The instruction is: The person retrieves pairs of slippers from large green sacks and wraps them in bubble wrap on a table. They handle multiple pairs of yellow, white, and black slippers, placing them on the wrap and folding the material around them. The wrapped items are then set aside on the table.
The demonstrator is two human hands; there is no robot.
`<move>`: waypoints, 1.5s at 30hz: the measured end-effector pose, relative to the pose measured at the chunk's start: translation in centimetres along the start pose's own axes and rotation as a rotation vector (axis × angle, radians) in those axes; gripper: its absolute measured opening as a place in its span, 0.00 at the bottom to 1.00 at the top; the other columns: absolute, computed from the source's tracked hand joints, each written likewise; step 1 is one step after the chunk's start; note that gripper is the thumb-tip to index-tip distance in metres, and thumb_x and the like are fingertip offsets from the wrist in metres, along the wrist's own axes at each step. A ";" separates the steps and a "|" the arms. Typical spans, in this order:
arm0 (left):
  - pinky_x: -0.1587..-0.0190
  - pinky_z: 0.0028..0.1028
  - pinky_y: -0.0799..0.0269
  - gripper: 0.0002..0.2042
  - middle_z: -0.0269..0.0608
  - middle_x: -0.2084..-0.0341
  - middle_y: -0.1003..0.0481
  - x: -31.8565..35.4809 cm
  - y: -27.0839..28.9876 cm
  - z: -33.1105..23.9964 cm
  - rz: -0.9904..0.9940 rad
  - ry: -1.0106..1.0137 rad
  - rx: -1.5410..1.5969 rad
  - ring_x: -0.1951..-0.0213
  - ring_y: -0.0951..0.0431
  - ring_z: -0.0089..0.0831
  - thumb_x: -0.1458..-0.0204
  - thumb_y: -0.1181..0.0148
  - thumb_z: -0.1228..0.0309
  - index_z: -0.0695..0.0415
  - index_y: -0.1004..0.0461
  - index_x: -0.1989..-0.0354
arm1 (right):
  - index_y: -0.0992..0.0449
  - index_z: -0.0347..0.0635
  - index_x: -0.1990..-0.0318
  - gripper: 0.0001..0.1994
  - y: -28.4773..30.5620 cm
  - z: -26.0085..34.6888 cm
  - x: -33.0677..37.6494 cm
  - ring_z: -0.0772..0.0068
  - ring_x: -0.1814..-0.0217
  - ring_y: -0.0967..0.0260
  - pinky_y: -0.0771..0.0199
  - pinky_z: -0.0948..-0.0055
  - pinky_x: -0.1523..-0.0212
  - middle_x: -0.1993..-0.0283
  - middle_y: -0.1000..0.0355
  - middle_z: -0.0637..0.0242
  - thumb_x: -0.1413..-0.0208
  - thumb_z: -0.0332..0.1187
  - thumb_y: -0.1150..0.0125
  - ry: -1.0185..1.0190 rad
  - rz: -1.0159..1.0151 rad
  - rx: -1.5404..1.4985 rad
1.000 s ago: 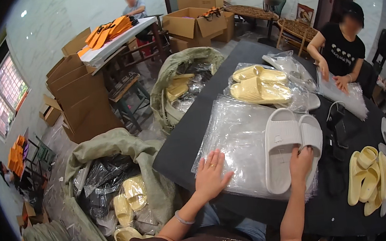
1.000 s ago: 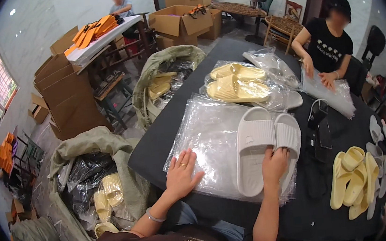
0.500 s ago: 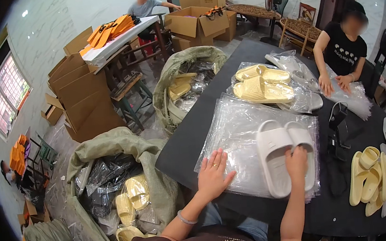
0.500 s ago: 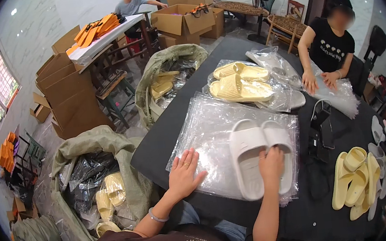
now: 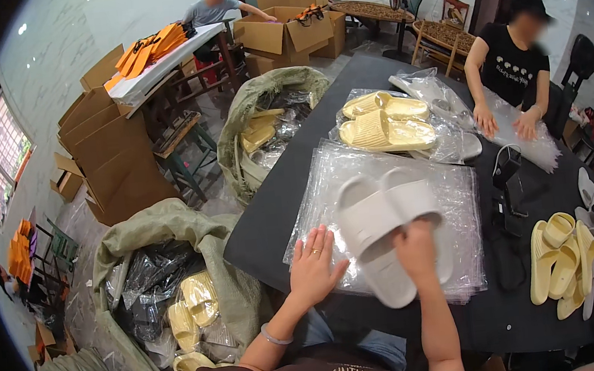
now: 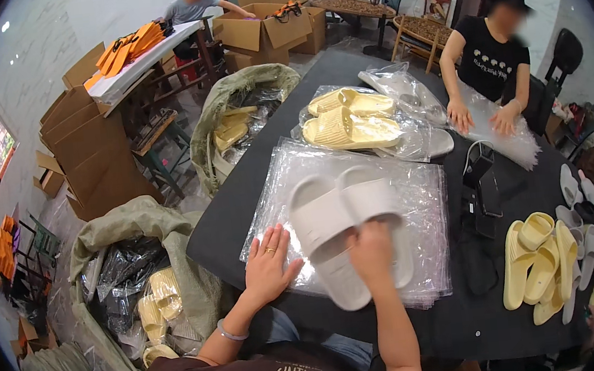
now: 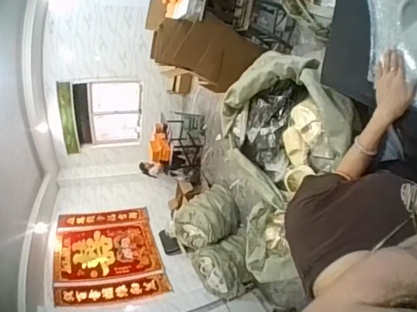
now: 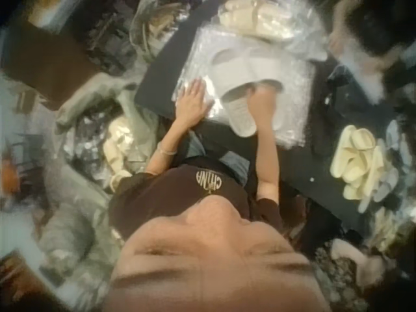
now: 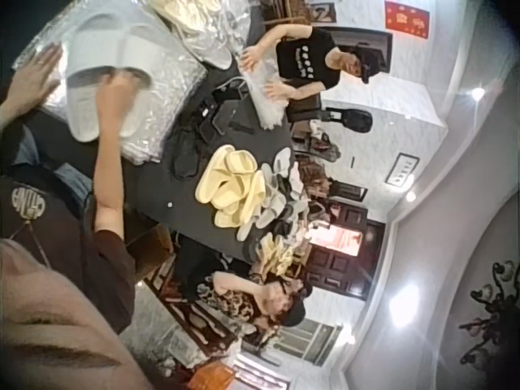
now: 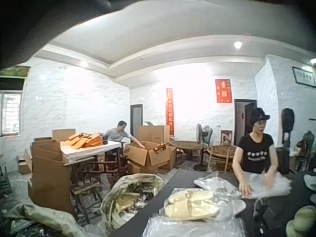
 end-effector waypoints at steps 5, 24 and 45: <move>0.36 0.45 0.52 0.32 0.48 0.37 0.42 0.2 0.1 0.2 -0.012 0.013 0.007 0.35 0.44 0.39 0.46 0.50 0.49 0.60 0.39 0.39 | 0.27 0.32 0.67 0.13 -1.4 0.5 -0.2 0.49 0.54 0.36 0.33 0.54 0.53 0.60 0.30 0.54 0.50 0.36 0.44 -0.051 0.134 0.073; 0.36 0.42 0.48 0.25 0.47 0.39 0.39 -14.2 -0.3 -3.5 0.067 -0.292 -0.010 0.37 0.42 0.40 0.42 0.52 0.57 0.59 0.39 0.40 | 0.30 0.31 0.56 0.19 2.4 -10.6 -0.3 0.47 0.49 0.36 0.34 0.53 0.49 0.52 0.32 0.52 0.46 0.41 0.48 -0.449 -0.150 0.299; 0.32 0.46 0.66 0.33 0.37 0.31 0.53 -16.9 -7.8 2.1 0.184 0.019 -0.128 0.30 0.58 0.31 0.41 0.67 0.45 0.54 0.50 0.33 | 0.29 0.33 0.61 0.15 11.0 -8.1 0.7 0.51 0.50 0.37 0.31 0.55 0.53 0.58 0.32 0.55 0.46 0.38 0.45 -0.498 -0.349 0.273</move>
Point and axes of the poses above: each hand's wrist, its own x-axis away from the middle knuckle, its own y-axis out of the back of the hand, z = x × y, the point moved 7 cm from there along -x, towards the middle knuckle
